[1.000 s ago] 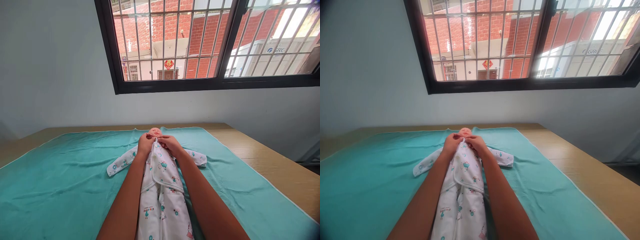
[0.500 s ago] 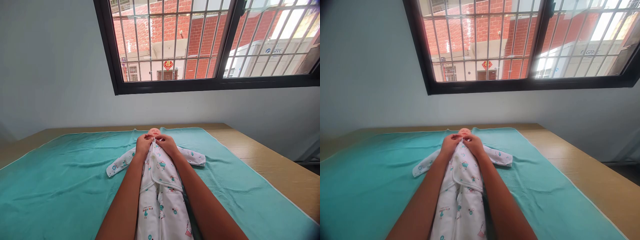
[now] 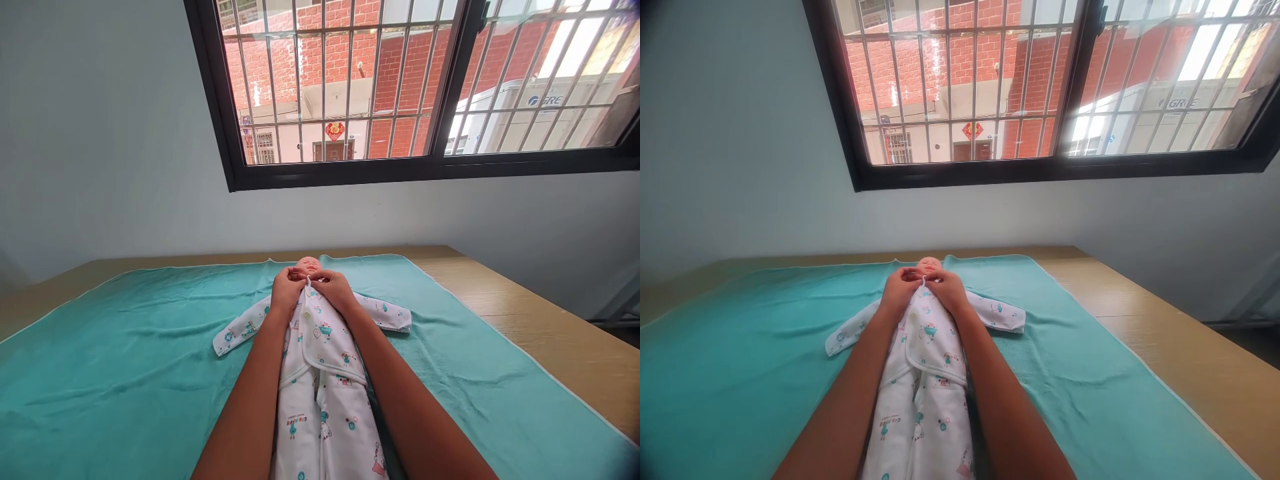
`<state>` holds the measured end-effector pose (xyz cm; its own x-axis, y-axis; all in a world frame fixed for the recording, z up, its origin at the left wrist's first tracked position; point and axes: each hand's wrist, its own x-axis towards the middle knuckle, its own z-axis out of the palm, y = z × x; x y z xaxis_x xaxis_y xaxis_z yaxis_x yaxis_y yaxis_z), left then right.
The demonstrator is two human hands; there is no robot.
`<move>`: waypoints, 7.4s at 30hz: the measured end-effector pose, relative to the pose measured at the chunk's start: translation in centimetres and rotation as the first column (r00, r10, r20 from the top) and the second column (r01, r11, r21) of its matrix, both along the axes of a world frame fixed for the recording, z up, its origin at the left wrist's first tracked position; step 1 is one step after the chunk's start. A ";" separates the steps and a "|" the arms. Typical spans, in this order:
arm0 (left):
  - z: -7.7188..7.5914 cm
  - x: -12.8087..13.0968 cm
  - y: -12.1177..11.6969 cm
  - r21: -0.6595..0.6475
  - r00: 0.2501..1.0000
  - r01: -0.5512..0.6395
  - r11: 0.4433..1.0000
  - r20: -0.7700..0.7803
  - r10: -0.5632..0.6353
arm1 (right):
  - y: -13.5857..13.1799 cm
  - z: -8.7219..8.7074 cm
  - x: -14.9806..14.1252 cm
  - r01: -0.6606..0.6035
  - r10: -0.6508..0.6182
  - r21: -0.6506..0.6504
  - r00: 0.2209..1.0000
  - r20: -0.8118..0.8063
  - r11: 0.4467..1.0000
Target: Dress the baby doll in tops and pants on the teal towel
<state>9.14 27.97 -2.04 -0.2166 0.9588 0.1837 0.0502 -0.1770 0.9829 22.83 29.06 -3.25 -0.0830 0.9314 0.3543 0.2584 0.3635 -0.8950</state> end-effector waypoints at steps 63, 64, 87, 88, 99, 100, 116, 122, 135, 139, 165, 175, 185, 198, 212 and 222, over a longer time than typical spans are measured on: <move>0.8 0.3 -0.9 -0.026 0.987 -0.045 0.999 -0.154 0.041 | 0.0 0.4 1.0 -0.218 0.109 -0.270 0.923 -0.369 0.938; 0.9 0.3 -0.9 -0.026 0.988 -0.046 0.999 -0.149 0.041 | 0.0 0.3 0.9 -0.203 0.100 -0.269 0.930 -0.353 0.941; 0.9 0.2 -0.9 -0.028 0.999 -0.035 0.999 0.002 0.036 | -0.1 0.4 -0.6 0.070 -0.094 0.166 0.985 0.145 0.984; 0.8 0.2 -0.8 -0.027 0.999 -0.034 0.999 0.013 0.034 | -0.2 0.4 -0.6 0.076 -0.105 0.182 0.982 0.156 0.980; 0.6 0.3 -0.5 0.001 0.999 -0.051 0.999 0.001 0.051 | -0.2 0.1 -0.6 0.140 -0.172 0.229 0.977 0.128 0.963; 0.6 0.3 -0.6 0.003 0.999 -0.053 0.999 -0.007 0.053 | -0.1 0.0 -0.6 0.143 -0.173 0.226 0.978 0.119 0.963; 1.0 0.4 -1.1 -0.025 0.996 -0.083 0.996 -0.016 0.083 | -0.4 0.3 -0.9 0.065 -0.081 0.191 0.994 0.073 0.979; 0.9 0.5 -0.9 -0.024 0.996 -0.084 0.996 -0.001 0.084 | -0.2 0.1 -0.9 0.074 -0.084 0.218 0.996 0.039 0.973; 1.1 0.4 -1.1 -0.028 0.999 -0.034 0.999 0.014 0.034 | -0.1 -0.4 -0.8 0.114 -0.106 0.115 0.992 -0.066 0.987; 0.9 0.4 -0.9 -0.031 0.999 -0.032 0.999 0.025 0.033 | -0.2 -0.3 -0.7 0.098 -0.094 0.116 0.995 -0.040 0.988; 0.3 0.0 -0.5 -0.024 0.988 0.039 0.999 0.150 -0.035 | -0.4 -0.1 -0.2 0.050 -0.047 0.013 0.982 -0.184 0.999; 0.2 0.1 -0.4 0.016 0.980 0.089 0.996 0.176 -0.091 | 0.2 -0.2 0.4 -0.114 0.056 -0.152 0.938 -0.341 0.982; 0.5 0.2 -0.9 0.054 0.974 0.158 0.986 0.154 -0.164 | 0.5 -0.4 0.6 -0.162 0.031 -0.248 0.887 -0.460 0.955; 0.5 0.0 -1.1 0.092 0.955 0.253 0.963 0.133 -0.264 | 0.7 -0.3 0.8 -0.236 0.112 -0.265 0.905 -0.410 0.935; 0.4 -0.3 -1.1 0.096 0.987 0.134 0.986 -0.099 -0.124 | -0.2 0.8 0.1 -0.073 0.061 -0.178 0.996 -0.073 0.981; -0.1 -0.4 -0.4 0.128 0.989 0.053 0.990 -0.145 -0.034 | -0.3 0.8 -0.4 -0.074 0.077 -0.069 0.996 0.052 0.995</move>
